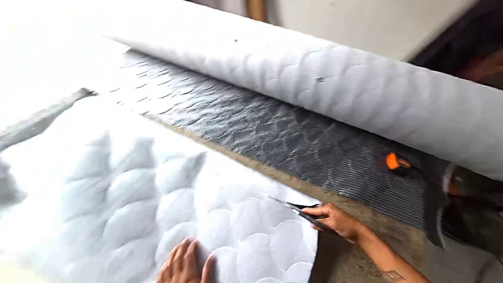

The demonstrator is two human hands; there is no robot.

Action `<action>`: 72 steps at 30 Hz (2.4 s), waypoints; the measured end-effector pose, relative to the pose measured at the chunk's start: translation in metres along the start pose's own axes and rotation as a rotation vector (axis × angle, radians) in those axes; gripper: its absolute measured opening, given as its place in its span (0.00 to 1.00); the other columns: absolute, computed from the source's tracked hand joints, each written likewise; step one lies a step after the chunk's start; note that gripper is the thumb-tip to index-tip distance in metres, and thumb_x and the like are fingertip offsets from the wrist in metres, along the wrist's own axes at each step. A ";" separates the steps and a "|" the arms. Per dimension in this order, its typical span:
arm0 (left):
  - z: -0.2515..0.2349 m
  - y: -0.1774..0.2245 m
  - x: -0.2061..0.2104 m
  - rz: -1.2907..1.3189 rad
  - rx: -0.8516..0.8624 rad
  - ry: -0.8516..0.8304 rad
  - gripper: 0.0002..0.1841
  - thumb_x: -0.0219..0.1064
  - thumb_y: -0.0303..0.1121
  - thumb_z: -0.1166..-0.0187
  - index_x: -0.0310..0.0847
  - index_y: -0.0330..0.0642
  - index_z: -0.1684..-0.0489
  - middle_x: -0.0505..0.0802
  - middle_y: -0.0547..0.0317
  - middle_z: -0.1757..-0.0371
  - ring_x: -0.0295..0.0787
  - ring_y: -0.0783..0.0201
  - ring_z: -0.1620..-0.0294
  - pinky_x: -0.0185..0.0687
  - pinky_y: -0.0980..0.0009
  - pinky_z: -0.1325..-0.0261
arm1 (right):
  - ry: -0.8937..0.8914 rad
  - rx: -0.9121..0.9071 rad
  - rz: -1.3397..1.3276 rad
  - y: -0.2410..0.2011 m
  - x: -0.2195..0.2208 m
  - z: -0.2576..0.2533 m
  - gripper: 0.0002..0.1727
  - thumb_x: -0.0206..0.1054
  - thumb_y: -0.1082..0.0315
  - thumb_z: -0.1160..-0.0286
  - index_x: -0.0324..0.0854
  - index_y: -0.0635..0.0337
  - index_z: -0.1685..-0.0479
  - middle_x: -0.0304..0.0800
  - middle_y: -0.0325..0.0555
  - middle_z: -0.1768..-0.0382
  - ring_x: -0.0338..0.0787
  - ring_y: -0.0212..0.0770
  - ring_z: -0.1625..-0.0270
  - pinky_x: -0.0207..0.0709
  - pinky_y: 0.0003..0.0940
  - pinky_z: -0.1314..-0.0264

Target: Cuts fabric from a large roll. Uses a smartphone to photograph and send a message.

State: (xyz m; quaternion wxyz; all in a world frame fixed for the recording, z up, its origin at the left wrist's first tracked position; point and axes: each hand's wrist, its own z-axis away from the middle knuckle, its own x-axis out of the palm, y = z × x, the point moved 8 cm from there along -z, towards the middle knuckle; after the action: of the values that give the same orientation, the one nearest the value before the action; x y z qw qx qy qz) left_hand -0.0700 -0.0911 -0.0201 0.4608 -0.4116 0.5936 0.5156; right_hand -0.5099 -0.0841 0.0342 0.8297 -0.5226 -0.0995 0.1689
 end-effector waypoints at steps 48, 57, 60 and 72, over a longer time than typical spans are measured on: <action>-0.001 -0.014 0.012 -0.062 -0.022 0.154 0.45 0.39 0.72 0.24 0.75 0.48 0.20 0.79 0.46 0.18 0.66 0.42 0.13 0.51 0.39 0.15 | -0.060 0.132 -0.114 -0.023 0.025 -0.084 0.27 0.69 0.65 0.23 0.81 0.53 0.22 0.91 0.44 0.45 0.85 0.31 0.64 0.80 0.24 0.64; -0.002 -0.015 0.010 -0.066 -0.014 0.172 0.45 0.39 0.72 0.25 0.75 0.50 0.20 0.79 0.47 0.18 0.66 0.42 0.14 0.51 0.39 0.15 | -0.076 0.117 -0.078 -0.041 0.043 -0.121 0.26 0.68 0.61 0.20 0.80 0.50 0.22 0.90 0.42 0.47 0.83 0.30 0.65 0.78 0.23 0.63; -0.002 -0.016 0.011 -0.070 -0.013 0.172 0.44 0.40 0.72 0.25 0.75 0.50 0.20 0.79 0.48 0.18 0.66 0.43 0.14 0.51 0.39 0.15 | -0.051 0.118 -0.066 -0.040 0.042 -0.121 0.26 0.70 0.66 0.22 0.81 0.51 0.22 0.92 0.44 0.46 0.87 0.32 0.64 0.82 0.25 0.64; 0.001 -0.017 0.010 -0.030 -0.004 0.140 0.52 0.42 0.81 0.33 0.73 0.49 0.18 0.77 0.43 0.17 0.63 0.41 0.12 0.45 0.37 0.13 | -0.003 0.104 -0.081 -0.058 0.065 -0.156 0.27 0.71 0.66 0.24 0.81 0.53 0.23 0.92 0.44 0.45 0.87 0.32 0.63 0.82 0.25 0.63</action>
State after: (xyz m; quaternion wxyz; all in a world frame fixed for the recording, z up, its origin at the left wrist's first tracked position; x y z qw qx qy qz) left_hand -0.0561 -0.0925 -0.0335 0.4248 -0.4565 0.6172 0.4798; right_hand -0.3861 -0.2118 0.0179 0.8617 -0.4742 -0.1130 0.1408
